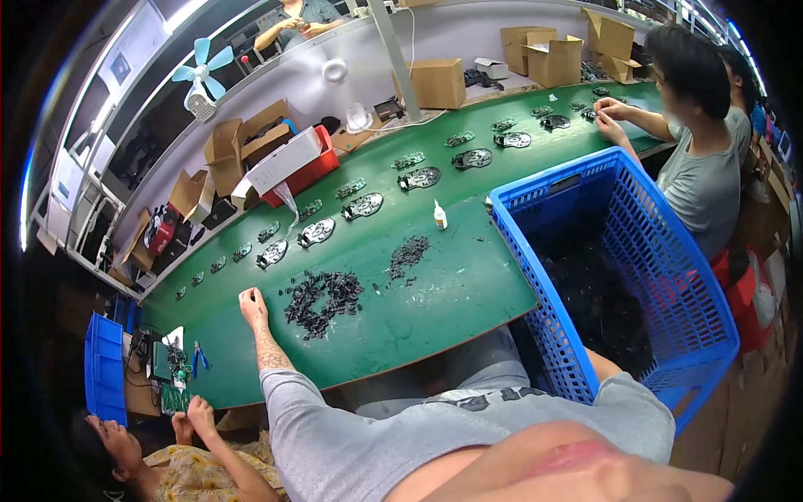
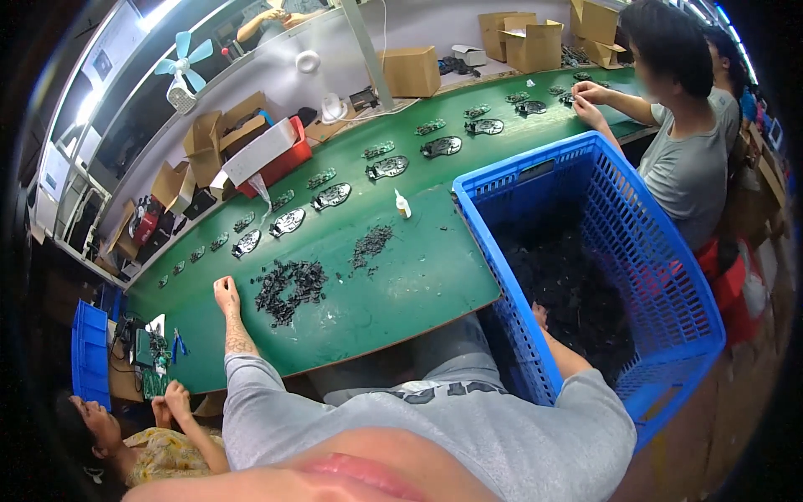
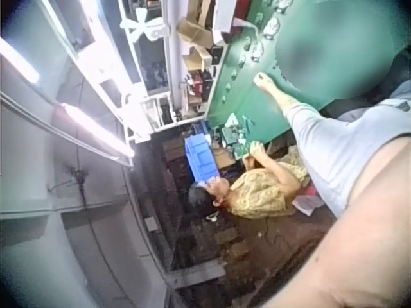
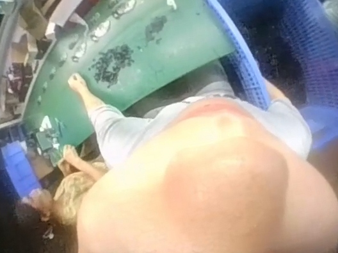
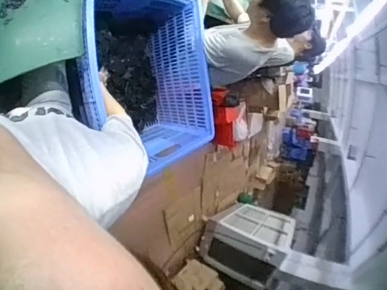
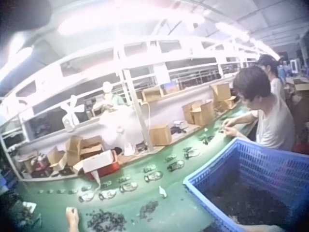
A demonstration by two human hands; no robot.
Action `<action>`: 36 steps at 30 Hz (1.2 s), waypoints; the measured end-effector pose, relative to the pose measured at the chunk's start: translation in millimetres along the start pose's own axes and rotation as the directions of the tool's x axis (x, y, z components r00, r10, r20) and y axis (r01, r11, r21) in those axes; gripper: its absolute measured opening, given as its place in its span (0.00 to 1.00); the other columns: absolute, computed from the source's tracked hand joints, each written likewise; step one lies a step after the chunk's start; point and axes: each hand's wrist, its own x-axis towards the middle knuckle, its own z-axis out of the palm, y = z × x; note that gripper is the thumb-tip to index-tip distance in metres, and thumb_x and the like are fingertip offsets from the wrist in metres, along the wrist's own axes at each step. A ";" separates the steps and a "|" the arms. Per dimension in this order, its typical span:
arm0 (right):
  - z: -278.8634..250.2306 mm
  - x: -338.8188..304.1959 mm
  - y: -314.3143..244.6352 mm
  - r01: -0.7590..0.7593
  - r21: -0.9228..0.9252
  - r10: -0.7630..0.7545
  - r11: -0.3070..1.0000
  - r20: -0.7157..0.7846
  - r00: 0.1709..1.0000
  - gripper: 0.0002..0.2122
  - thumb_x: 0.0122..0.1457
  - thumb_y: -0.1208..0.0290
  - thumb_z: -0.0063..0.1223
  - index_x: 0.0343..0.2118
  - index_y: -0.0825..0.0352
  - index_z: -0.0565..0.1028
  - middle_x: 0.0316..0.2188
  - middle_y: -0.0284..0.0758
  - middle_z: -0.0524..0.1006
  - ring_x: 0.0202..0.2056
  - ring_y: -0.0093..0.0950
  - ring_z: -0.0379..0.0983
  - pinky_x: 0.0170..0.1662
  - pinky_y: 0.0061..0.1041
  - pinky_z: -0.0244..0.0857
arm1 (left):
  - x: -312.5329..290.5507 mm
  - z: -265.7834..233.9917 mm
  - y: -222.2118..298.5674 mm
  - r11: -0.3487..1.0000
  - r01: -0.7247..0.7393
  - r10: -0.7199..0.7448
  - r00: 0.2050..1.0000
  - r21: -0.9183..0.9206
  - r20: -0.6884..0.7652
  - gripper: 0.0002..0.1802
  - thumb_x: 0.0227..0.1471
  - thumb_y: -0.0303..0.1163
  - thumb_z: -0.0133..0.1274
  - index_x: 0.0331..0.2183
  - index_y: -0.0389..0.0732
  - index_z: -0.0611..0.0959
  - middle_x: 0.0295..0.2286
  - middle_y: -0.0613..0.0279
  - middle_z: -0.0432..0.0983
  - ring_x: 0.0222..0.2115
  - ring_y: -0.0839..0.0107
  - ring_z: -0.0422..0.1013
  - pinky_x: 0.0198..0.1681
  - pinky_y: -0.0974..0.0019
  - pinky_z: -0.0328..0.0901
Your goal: The person applies glue from a bottle to the base of a mouse shell, then attaches mouse feet to the glued areas by hand.
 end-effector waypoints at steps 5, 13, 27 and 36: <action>-49.3 -61.5 0.2 -0.315 0.158 0.294 0.936 0.142 0.945 0.43 0.55 0.49 0.54 0.67 0.62 0.44 0.65 0.49 0.51 0.63 0.43 0.54 0.63 0.47 0.50 | 2.8 0.5 12.4 0.996 0.013 -0.016 0.999 0.086 0.034 0.14 0.53 0.37 0.52 0.31 0.35 0.82 0.38 0.54 0.74 0.39 0.57 0.71 0.45 0.61 0.65; -51.6 -104.8 -54.3 -0.735 0.245 0.620 0.632 0.410 0.669 0.45 0.54 0.52 0.57 0.67 0.62 0.43 0.65 0.47 0.51 0.63 0.40 0.55 0.63 0.45 0.51 | 2.3 -2.2 -2.0 1.000 -0.007 0.007 1.000 -0.012 -0.001 0.13 0.54 0.35 0.52 0.30 0.34 0.80 0.36 0.53 0.74 0.38 0.57 0.71 0.44 0.60 0.65; 67.2 33.1 -203.4 -0.730 -0.457 0.823 0.509 0.008 0.569 0.52 0.41 0.48 0.67 0.65 0.65 0.51 0.64 0.55 0.52 0.65 0.47 0.49 0.65 0.38 0.48 | -9.3 -12.7 7.5 0.998 -0.062 0.060 0.996 0.015 0.067 0.10 0.53 0.32 0.52 0.29 0.35 0.82 0.33 0.56 0.74 0.38 0.63 0.71 0.44 0.64 0.65; 32.5 76.0 -295.4 -0.573 -0.202 0.604 0.794 0.366 0.708 0.55 0.39 0.52 0.68 0.67 0.65 0.45 0.67 0.50 0.45 0.68 0.41 0.41 0.67 0.33 0.41 | -9.4 -13.1 6.8 0.986 -0.153 0.148 0.987 0.071 0.063 0.09 0.53 0.31 0.52 0.29 0.34 0.82 0.35 0.55 0.73 0.39 0.61 0.71 0.45 0.62 0.65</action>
